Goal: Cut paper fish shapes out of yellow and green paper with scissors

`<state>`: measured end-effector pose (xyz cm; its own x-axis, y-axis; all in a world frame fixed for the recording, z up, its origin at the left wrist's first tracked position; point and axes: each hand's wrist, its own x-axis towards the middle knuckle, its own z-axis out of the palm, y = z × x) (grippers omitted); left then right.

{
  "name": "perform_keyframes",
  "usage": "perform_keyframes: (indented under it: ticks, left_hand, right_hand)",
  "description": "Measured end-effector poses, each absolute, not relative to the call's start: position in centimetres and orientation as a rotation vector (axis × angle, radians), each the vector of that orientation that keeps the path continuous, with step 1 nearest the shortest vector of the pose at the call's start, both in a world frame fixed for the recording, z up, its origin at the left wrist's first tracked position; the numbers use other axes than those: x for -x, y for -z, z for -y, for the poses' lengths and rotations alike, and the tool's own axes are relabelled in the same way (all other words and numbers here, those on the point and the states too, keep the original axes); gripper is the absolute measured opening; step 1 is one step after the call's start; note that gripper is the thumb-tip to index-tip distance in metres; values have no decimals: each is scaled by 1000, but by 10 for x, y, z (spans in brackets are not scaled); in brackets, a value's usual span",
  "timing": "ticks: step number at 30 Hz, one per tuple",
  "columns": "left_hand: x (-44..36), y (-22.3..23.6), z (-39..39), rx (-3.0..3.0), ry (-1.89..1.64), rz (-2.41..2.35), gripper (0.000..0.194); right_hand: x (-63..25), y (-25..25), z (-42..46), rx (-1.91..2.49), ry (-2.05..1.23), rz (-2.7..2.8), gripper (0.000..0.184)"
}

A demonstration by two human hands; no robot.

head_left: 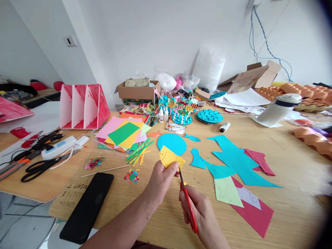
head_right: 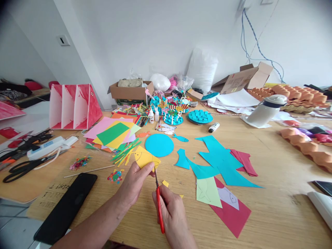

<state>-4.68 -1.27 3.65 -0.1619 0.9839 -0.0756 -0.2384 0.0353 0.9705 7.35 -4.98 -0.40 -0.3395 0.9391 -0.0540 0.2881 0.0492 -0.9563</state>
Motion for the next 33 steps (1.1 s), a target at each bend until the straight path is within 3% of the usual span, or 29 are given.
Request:
perform_keyframes:
  ticks: [33]
  left_hand:
    - [49,-35,14,-837,-1370,-1051,14]
  right_hand:
    - [-78,0,48,1280,-1306,1716,36]
